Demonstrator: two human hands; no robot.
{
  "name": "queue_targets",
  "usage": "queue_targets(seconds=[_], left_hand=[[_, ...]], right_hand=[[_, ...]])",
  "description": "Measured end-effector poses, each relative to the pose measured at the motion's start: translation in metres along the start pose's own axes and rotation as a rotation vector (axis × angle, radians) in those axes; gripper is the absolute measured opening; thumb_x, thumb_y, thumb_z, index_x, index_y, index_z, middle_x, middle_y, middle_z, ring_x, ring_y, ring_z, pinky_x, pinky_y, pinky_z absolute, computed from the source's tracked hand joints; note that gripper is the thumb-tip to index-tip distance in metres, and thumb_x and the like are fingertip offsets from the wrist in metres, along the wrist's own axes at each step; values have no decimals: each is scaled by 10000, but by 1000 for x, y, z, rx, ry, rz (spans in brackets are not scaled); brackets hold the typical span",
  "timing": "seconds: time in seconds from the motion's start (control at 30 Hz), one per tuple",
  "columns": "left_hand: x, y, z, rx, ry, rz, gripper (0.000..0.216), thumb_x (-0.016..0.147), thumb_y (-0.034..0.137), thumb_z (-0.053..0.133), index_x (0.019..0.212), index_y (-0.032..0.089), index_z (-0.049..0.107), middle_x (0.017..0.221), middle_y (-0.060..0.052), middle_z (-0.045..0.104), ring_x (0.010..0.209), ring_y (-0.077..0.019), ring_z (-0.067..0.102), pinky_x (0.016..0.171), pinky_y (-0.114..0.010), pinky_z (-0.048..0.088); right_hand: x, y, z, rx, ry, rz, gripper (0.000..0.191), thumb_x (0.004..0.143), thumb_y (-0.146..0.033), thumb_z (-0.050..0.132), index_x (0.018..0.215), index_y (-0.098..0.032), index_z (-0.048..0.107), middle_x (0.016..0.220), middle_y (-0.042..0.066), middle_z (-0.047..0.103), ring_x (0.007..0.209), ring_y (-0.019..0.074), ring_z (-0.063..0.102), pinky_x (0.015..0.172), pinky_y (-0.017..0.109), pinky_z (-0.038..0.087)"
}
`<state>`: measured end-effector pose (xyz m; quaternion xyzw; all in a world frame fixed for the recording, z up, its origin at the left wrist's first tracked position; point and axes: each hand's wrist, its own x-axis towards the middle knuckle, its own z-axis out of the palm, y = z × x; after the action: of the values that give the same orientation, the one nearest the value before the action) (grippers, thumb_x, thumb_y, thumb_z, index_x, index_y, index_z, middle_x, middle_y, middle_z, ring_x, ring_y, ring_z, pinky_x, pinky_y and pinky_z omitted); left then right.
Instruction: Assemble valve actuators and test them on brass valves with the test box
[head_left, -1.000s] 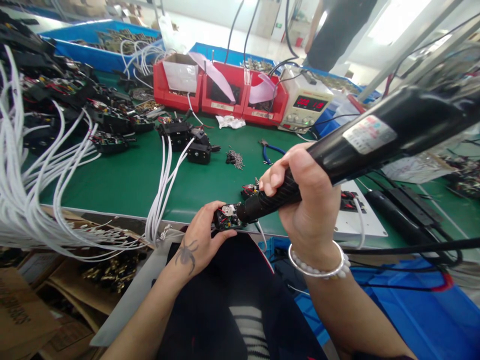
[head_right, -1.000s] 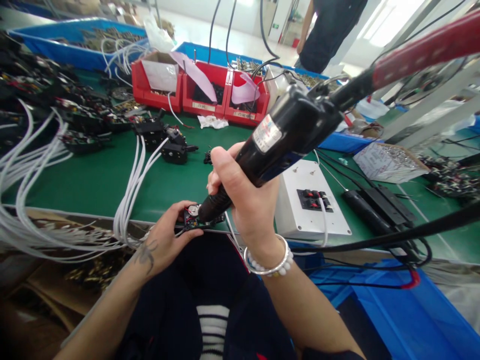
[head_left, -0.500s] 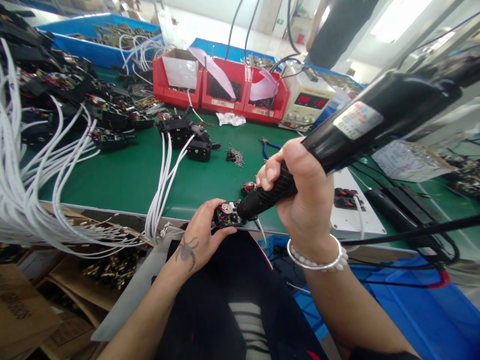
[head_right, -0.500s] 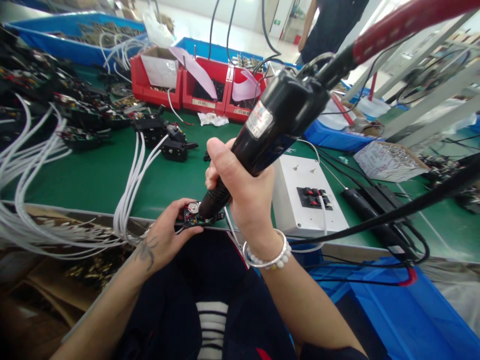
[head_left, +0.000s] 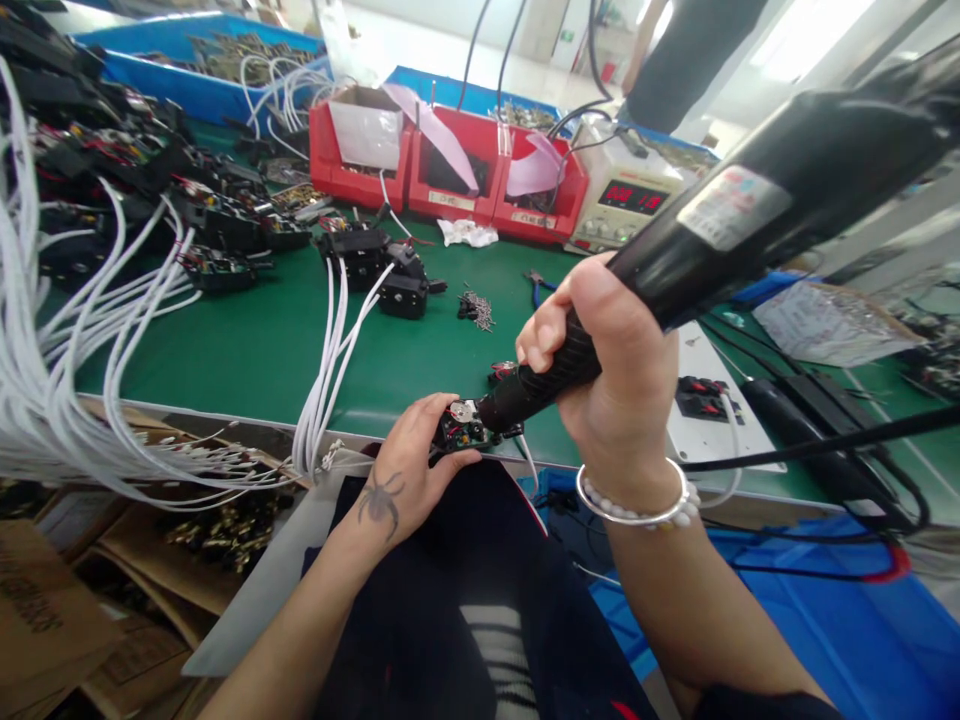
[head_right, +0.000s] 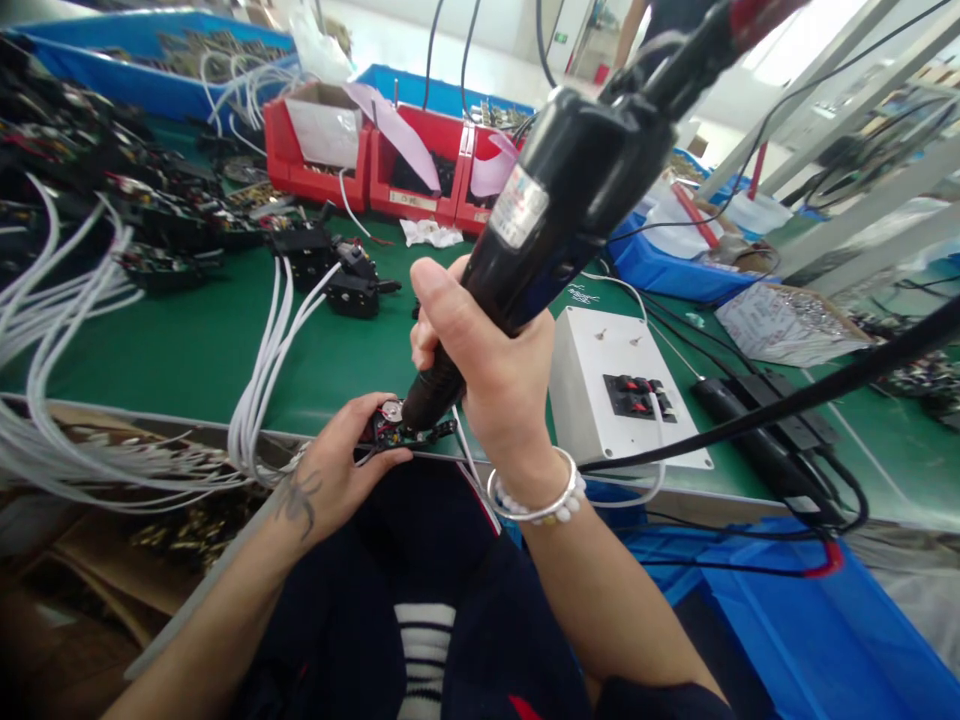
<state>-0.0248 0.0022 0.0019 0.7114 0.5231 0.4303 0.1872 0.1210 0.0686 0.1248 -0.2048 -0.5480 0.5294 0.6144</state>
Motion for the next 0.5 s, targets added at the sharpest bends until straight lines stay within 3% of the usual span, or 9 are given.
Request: queue_targets(seconds=[0.23,0.5], left_hand=[[-1,-1,2,2,19,11,513,893,307,754,1321,121,541,1250,-164,672,1186,-271,646,1060,-411,530],[-2,0,4,1,37,24,500,905,329,738,1314,113,546,1262,-177,668,1198,-283,641,1071,-416,523]], right_hand=[[3,-2,3,-136,-6,82,508,841,-579,812,734,-209,480,608,-59,472,511,85,478,548,241,437],[-4,1,7,-64,-8,55,387,903,-412,801,746,-187,528,623,-42,513,525,96,487,560,246,390]])
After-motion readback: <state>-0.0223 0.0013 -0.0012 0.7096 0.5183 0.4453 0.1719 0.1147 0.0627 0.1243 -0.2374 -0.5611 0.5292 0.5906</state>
